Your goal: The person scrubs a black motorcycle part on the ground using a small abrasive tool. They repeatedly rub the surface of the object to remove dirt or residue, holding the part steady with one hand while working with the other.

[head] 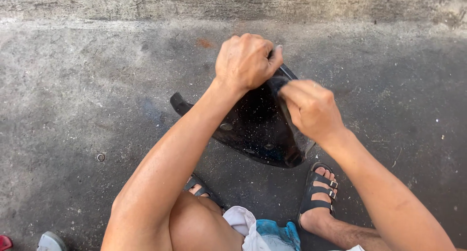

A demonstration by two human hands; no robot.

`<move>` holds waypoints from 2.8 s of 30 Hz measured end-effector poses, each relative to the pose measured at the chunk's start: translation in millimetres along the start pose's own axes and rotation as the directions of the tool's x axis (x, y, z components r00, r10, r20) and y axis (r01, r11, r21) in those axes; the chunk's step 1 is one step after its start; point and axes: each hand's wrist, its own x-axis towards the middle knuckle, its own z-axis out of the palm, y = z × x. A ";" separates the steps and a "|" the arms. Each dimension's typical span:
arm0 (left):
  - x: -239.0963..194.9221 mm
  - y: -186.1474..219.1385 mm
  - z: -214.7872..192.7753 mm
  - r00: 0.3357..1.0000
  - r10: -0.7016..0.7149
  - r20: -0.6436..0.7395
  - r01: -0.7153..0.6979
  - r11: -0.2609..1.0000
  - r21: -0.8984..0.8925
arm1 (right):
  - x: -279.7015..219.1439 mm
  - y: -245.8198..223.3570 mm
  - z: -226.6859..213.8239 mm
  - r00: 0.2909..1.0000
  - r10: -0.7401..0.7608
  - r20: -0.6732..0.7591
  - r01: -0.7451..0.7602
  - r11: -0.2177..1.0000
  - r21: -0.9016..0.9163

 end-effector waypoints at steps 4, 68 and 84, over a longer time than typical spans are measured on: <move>-4.4 4.0 -6.6 0.999 0.014 -0.051 -0.015 1.000 -0.025 | 0.1 -3.1 6.2 0.999 -0.015 -0.047 0.016 1.000 0.008; -32.1 7.0 -51.2 0.857 -0.239 0.456 0.283 0.959 -0.029 | -23.7 1.9 38.8 0.874 0.483 -0.056 -0.412 0.797 0.443; -33.8 12.3 -45.1 0.845 -0.276 0.457 0.295 0.955 0.033 | -27.8 9.2 39.8 0.865 0.495 -0.084 -0.429 0.815 0.390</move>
